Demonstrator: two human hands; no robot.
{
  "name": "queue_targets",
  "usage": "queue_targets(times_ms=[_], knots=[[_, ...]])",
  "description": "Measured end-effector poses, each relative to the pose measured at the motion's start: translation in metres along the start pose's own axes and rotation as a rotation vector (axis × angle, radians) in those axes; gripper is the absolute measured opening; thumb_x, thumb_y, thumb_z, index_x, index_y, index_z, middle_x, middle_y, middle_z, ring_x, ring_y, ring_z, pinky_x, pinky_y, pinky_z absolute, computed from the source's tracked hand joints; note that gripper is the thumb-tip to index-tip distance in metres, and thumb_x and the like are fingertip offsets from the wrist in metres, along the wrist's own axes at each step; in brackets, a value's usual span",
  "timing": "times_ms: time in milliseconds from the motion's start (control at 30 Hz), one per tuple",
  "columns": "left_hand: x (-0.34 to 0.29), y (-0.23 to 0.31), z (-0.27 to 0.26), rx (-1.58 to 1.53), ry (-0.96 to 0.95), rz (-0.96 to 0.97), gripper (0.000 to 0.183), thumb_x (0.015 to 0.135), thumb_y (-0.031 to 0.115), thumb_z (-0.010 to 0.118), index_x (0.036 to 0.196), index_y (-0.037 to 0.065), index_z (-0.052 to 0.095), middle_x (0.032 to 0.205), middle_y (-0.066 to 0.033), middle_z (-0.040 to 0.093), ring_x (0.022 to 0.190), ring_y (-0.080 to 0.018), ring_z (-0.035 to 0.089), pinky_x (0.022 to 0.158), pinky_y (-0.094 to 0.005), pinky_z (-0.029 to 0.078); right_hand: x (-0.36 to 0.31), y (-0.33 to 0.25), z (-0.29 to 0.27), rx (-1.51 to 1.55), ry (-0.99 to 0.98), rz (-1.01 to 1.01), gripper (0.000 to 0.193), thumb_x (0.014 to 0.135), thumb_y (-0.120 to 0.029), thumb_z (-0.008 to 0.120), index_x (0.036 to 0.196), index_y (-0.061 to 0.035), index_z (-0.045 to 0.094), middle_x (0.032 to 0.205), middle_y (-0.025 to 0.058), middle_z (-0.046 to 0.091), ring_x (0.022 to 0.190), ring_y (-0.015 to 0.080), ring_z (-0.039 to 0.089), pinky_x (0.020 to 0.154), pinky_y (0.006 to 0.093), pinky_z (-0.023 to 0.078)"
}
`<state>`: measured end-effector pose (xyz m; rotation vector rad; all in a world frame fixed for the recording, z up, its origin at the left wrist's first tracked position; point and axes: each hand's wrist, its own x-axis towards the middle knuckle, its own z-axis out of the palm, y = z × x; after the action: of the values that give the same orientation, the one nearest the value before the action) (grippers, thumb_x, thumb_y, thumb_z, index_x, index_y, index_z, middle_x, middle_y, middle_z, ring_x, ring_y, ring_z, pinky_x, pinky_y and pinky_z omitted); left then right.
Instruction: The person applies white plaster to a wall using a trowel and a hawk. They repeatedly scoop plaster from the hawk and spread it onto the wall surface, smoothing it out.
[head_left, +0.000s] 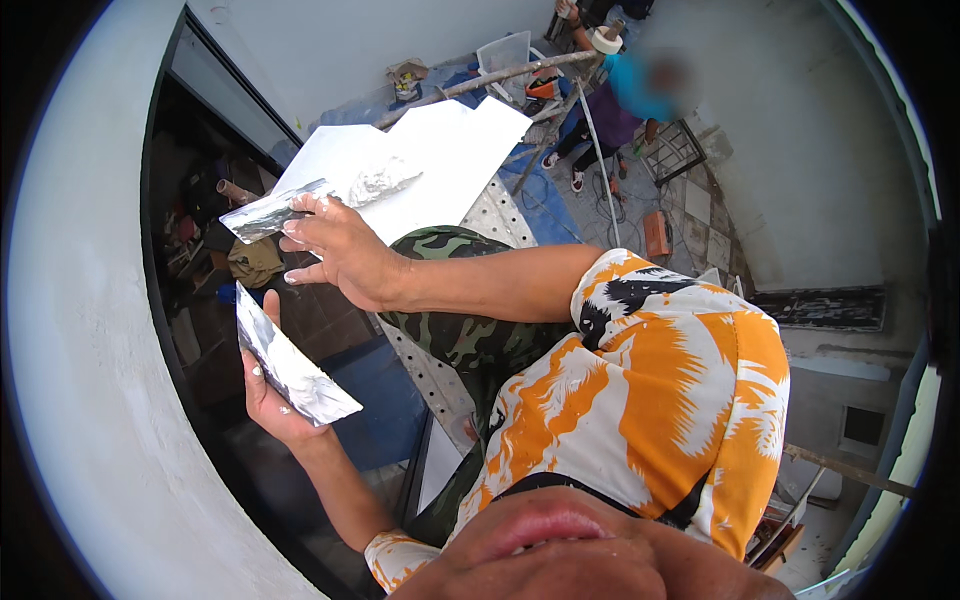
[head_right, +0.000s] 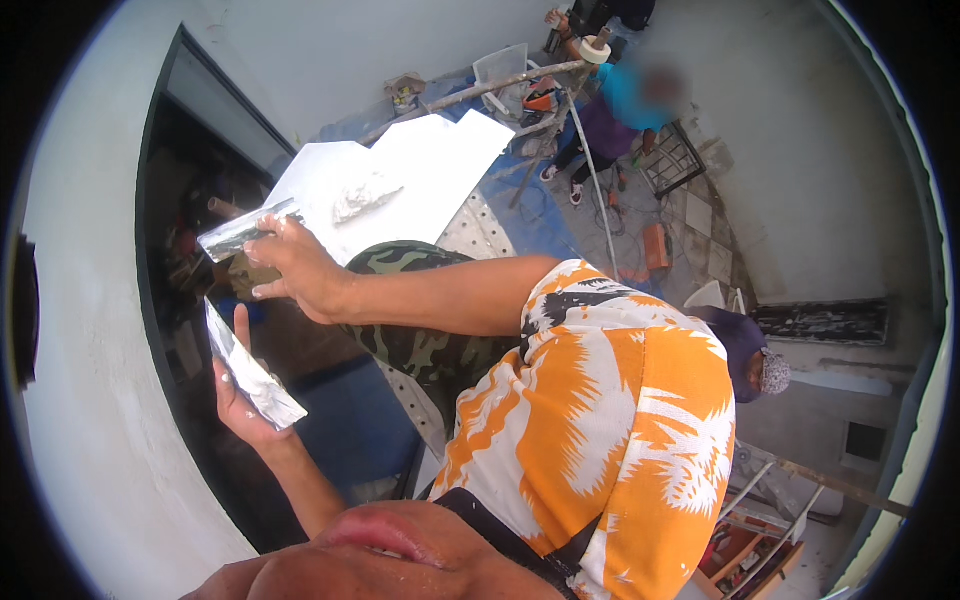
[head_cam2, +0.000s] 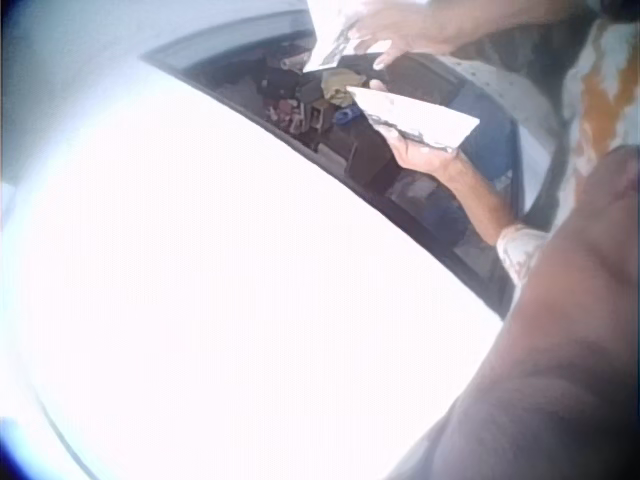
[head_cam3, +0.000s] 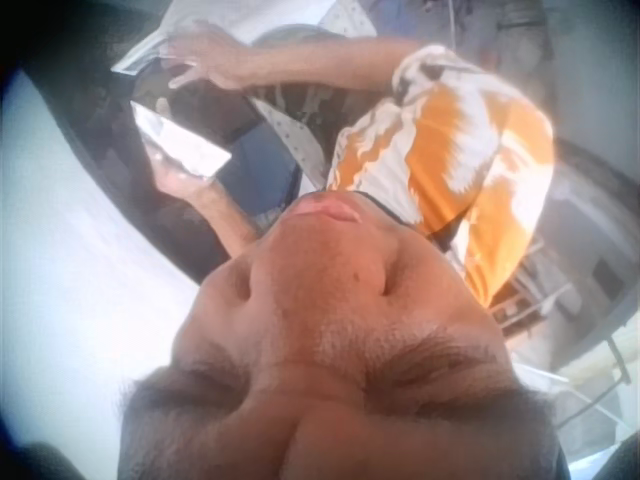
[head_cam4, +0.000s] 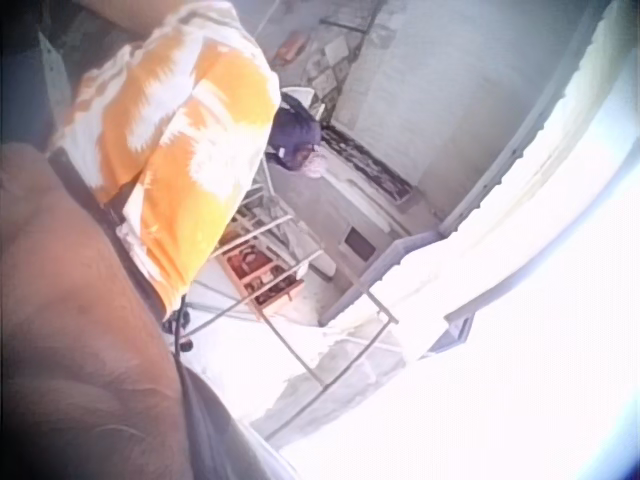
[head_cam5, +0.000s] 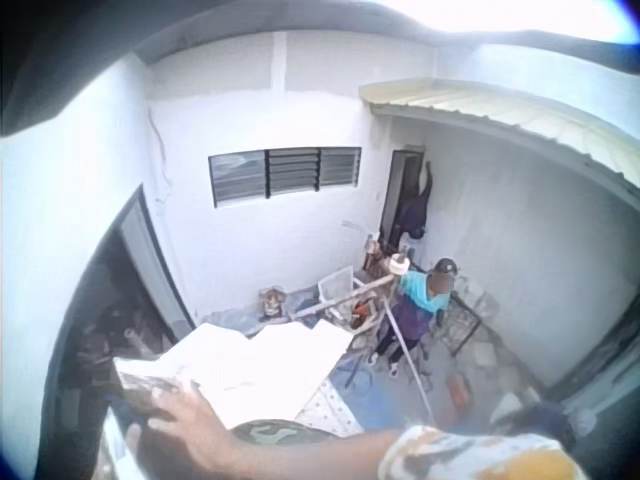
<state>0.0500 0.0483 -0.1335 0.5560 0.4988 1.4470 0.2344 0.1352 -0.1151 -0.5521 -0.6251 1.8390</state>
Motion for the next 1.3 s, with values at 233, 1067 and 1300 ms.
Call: queue_targets(times_ms=[233, 1067, 1300], knots=[[0.031, -0.032, 0.047, -0.016, 0.279, 0.015, 0.055, 0.107, 0.033, 0.032, 0.156, 0.009, 0.028, 0.161, -0.0253, 0.023, 0.044, -0.0048, 0.047, 0.032, -0.0191, 0.041, -0.001, -0.024, -0.012, 0.122, 0.014, -0.025, 0.076, 0.092, -0.025, 0.058, 0.149, 0.0104, 0.023, 0.142, 0.0238, 0.036, 0.13, 0.0269, 0.041, 0.11, 0.0417, 0.04], [0.083, -0.041, 0.046, -0.206, -0.094, 0.051, 0.032, 0.105, 0.017, 0.045, 0.126, -0.004, 0.057, 0.143, -0.0272, 0.051, 0.05, -0.0106, 0.055, 0.034, -0.0194, 0.041, 0.032, -0.122, -0.108, -0.023, 0.065, -0.027, 0.032, 0.101, -0.028, 0.062, 0.078, -0.0057, 0.061, 0.067, -0.0031, 0.055, 0.054, 0.0018, 0.044, 0.047, 0.0201, 0.036], [0.076, -0.048, 0.025, -0.006, 0.308, 0.162, 0.037, 0.105, 0.026, 0.045, 0.128, 0.001, 0.058, 0.119, -0.0122, 0.069, 0.082, -0.0192, 0.069, 0.063, -0.0311, 0.059, 0.059, -0.151, -0.156, -0.449, 0.288, -0.577, 0.022, 0.087, -0.004, 0.072, 0.086, -0.0029, 0.051, 0.072, -0.0017, 0.057, 0.063, 0.0019, 0.05, 0.052, 0.0199, 0.039]])
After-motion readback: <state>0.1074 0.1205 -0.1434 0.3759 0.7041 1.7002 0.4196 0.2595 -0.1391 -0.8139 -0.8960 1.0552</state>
